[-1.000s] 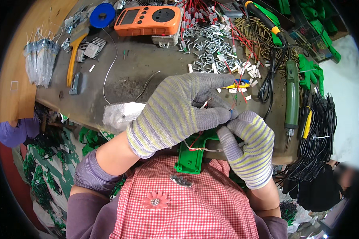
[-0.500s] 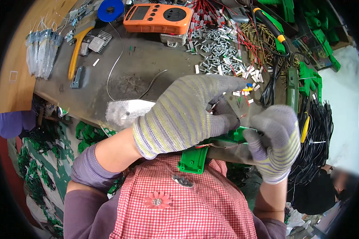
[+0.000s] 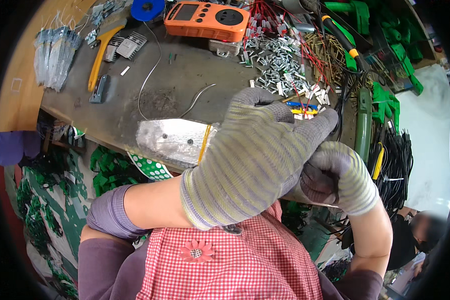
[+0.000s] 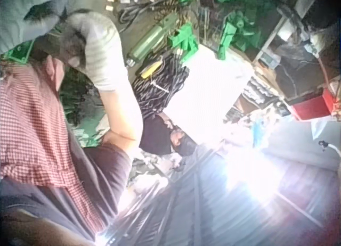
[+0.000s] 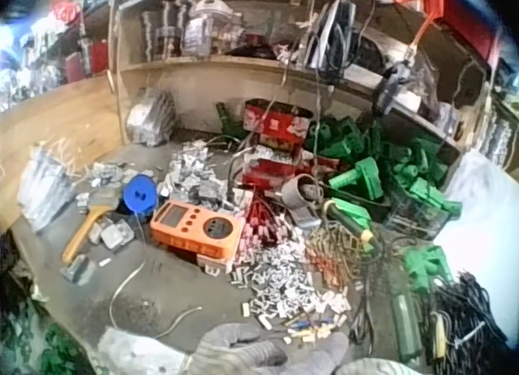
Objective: Assemble a green plastic housing with internal components and wiring using a soldering iron.
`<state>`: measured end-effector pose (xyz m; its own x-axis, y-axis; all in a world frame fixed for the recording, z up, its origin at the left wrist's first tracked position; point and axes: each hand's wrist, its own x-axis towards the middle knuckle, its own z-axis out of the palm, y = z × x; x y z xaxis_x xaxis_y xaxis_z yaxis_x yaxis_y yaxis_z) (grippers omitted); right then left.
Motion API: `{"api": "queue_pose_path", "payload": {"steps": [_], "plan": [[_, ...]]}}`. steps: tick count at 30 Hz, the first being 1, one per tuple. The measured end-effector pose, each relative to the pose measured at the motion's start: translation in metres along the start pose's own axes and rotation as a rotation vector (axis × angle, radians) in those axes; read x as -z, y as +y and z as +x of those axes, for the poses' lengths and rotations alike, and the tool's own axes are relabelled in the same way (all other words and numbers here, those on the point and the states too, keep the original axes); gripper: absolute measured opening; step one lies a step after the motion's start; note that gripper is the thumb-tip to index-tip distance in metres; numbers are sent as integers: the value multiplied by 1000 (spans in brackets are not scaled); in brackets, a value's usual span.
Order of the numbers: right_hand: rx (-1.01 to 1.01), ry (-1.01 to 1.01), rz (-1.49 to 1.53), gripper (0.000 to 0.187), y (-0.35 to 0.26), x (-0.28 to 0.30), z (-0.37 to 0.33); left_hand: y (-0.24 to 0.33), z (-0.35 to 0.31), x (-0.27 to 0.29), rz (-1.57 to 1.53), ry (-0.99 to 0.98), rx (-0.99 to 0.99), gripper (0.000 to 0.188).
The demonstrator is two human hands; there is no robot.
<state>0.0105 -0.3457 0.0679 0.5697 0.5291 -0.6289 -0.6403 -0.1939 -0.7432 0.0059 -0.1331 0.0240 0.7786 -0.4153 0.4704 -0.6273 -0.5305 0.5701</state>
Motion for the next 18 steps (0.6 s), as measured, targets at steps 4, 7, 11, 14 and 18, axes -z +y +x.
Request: {"api": "queue_pose_path", "payload": {"steps": [4,7,11,14,18], "plan": [[646,601,-937,27,14,-21,-3,-7,2,5,-109,-95,55,75],[661,416,-1798,27,-5,-7,-4,-10,0,1,-262,-109,106,74],[904,410,-1423,17,16,-4,6,-6,3,6,-185,-111,74,75],[279,353,-576,16,9,-17,4,-2,4,1,-86,-40,39,75],[-142,157,67,19,9,-4,-8,0,2,1,-99,-20,40,74]]}}
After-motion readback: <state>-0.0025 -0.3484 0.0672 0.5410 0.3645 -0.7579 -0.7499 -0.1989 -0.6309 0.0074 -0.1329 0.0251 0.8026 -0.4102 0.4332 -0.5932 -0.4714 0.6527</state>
